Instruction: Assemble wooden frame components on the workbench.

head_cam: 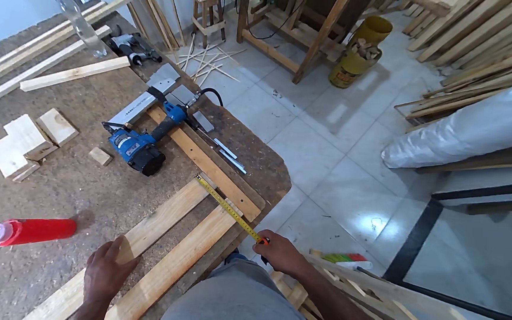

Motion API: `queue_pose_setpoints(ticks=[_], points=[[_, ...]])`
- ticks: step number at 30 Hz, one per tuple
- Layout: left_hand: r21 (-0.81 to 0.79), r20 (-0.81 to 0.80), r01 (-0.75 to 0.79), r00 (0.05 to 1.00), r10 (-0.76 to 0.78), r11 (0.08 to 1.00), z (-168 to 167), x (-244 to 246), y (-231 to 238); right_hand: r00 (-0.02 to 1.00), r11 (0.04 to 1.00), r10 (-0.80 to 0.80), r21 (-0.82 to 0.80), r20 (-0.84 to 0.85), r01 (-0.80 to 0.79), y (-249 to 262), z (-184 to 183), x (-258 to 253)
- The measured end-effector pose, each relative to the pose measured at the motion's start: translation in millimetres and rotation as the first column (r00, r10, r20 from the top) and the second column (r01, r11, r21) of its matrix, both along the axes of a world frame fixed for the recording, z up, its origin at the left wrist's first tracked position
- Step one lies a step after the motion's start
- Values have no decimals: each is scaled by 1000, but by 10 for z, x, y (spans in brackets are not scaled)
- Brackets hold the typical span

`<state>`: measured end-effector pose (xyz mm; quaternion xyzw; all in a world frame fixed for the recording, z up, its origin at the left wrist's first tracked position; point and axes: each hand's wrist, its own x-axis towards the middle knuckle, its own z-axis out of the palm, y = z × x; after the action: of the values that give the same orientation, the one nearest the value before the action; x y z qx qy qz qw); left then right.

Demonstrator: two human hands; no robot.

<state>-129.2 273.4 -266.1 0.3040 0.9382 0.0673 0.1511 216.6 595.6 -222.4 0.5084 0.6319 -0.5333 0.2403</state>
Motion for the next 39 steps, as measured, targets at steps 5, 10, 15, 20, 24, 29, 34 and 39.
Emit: queue_pose_setpoints(ticks=[5,10,15,20,24,29,34,39], points=[[-4,7,0,1000,0,1000,-20,4,-20,1000,1000,-7,7,-3,7,6,-7,12],[16,-11,1,1000,-1,1000,-44,19,-38,1000,1000,-4,0,-3,4,10,-12,20],[-5,-4,-7,1000,7,1000,-23,19,-19,1000,1000,-8,-3,-4,7,-4,-22,18],[-38,-6,-9,1000,9,999,1,9,19,1000,1000,-5,5,-2,5,-1,-29,18],[-48,8,-16,1000,16,999,13,22,22,1000,1000,-10,6,0,10,2,-45,17],[-31,-4,-7,1000,7,999,-41,11,-32,1000,1000,-12,10,0,12,-7,-57,18],[-9,-3,-20,1000,20,1000,-54,35,-43,1000,1000,14,15,-2,-14,-1,-72,20],[-99,28,-34,999,37,994,29,57,36,1000,1000,-7,10,2,7,-28,-50,49]])
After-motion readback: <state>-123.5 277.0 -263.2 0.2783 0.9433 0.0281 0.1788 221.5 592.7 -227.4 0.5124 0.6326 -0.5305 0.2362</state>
